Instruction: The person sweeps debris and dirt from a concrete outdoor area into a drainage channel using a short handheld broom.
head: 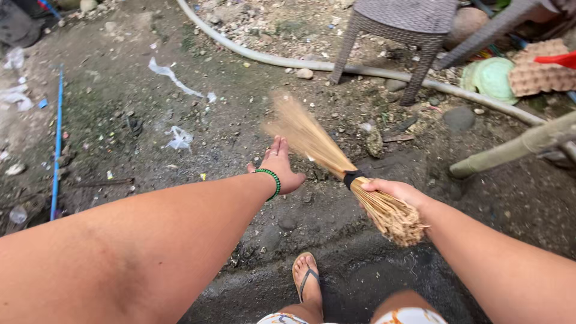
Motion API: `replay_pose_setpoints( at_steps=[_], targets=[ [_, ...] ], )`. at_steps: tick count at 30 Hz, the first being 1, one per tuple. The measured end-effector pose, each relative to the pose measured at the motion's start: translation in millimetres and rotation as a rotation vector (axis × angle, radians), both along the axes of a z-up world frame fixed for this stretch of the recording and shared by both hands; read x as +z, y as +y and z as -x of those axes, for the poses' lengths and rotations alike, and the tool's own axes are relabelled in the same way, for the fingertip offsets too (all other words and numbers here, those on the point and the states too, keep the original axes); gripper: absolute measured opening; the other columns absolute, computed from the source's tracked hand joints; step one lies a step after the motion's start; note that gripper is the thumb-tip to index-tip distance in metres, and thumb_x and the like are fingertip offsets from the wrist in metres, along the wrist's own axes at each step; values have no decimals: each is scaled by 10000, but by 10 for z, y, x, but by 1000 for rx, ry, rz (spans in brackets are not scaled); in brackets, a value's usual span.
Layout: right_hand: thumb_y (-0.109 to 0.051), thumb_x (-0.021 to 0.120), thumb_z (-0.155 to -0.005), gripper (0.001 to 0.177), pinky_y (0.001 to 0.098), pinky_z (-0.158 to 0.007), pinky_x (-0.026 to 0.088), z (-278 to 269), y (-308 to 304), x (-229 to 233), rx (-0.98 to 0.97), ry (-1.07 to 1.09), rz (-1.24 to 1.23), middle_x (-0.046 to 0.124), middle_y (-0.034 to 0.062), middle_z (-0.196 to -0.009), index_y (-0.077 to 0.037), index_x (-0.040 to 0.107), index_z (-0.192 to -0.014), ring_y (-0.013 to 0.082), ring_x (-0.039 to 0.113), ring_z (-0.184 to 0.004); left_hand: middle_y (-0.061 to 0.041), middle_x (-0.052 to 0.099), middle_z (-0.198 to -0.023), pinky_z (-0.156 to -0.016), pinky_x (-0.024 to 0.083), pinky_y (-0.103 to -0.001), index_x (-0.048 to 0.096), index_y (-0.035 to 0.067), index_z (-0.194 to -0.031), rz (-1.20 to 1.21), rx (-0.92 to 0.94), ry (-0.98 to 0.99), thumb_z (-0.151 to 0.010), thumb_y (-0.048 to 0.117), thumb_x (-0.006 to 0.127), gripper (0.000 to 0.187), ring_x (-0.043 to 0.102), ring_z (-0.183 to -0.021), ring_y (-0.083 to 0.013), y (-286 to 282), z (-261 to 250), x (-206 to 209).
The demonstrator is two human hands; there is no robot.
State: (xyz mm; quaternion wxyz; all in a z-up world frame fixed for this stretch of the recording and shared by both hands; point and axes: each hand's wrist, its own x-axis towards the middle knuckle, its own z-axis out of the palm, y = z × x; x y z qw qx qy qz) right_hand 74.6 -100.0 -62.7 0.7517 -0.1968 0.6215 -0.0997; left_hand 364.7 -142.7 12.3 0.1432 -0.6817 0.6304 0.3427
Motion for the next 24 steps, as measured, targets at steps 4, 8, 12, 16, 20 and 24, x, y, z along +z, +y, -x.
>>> replay_pose_setpoints(
  at_steps=[4, 8, 12, 16, 20, 24],
  targets=[
    [-311, 680, -867, 280, 407, -532, 573, -487, -354, -269, -64, 81, 80, 671, 87, -789, -79, 639, -1018, 231, 648, -600, 48, -108, -1744, -1229, 103, -675, -56, 185, -1647, 27, 65, 45, -849, 393, 653, 1088, 75, -1600, -219, -139, -136, 56],
    [-271, 690, -913, 228, 377, -511, 566, -453, -960, -475, 51, -289, 96, 620, 105, -764, -78, 605, -999, 242, 658, -618, 52, -115, -1735, -1225, 45, -690, -84, 193, -1647, 42, 121, -9, -852, 311, 637, 1080, 43, -1596, -236, -247, -244, 41],
    [-354, 642, -894, 397, 365, -532, 592, 183, -1070, -234, -85, -299, 4, 687, 148, -799, 12, 637, -1051, 246, 685, -636, 67, -120, -1738, -1225, 44, -698, -87, 190, -1644, 53, 177, -35, -852, 317, 630, 1076, 27, -1602, -233, -406, -299, 30],
    [-329, 553, -911, 388, 438, -627, 635, 295, -1203, -17, -223, -21, 20, 663, 165, -815, 22, 602, -1068, 300, 704, -705, 56, -126, -1733, -1218, 0, -695, -96, 197, -1645, 48, 259, -40, -854, 299, 638, 1084, -19, -1605, -245, -811, -351, 64],
    [-372, 587, -941, 302, 405, -559, 574, -310, -1920, -360, -257, 3, 56, 672, 117, -807, -77, 573, -1001, 259, 677, -654, 67, -126, -1736, -1217, -10, -701, -88, 207, -1647, 31, 272, 7, -861, 293, 626, 1066, 3, -1602, -234, -1168, -272, -40],
    [-417, 671, -873, 363, 337, -456, 544, -64, -2501, -368, 37, -194, 20, 654, 101, -723, -64, 595, -915, 219, 653, -550, 61, -121, -1741, -1225, -3, -696, -82, 202, -1652, 0, 254, 35, -862, 313, 645, 1079, 14, -1604, -245, -1509, -115, -171]
  ],
)
